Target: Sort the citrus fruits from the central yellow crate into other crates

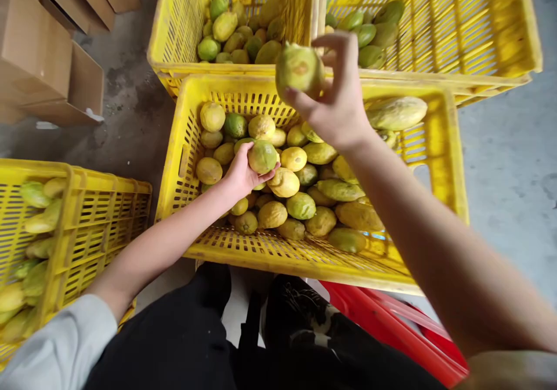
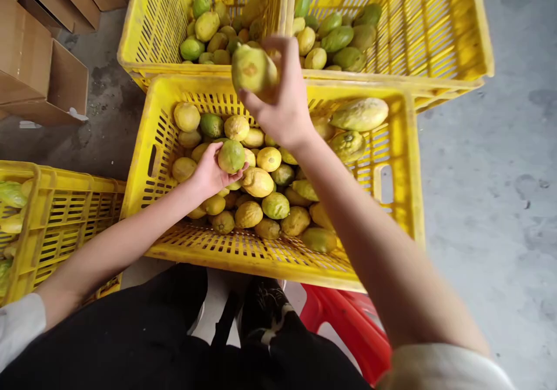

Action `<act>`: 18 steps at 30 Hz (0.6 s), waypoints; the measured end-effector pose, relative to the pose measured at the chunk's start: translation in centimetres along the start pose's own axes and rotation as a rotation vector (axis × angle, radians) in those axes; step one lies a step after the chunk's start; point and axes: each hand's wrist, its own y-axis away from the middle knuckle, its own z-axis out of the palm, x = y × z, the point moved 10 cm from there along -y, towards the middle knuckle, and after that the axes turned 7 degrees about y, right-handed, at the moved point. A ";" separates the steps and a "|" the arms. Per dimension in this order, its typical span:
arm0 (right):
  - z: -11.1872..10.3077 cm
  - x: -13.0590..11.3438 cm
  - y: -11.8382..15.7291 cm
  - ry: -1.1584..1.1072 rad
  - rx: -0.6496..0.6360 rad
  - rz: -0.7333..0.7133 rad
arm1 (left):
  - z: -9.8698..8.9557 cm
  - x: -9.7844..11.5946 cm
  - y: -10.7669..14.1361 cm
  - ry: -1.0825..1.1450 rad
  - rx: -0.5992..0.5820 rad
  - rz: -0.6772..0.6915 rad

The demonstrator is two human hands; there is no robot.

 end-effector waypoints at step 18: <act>2.4 0.5 -11.4 1.788 0.264 -0.517 | 0.3 2.7 1.6 0.111 0.051 0.252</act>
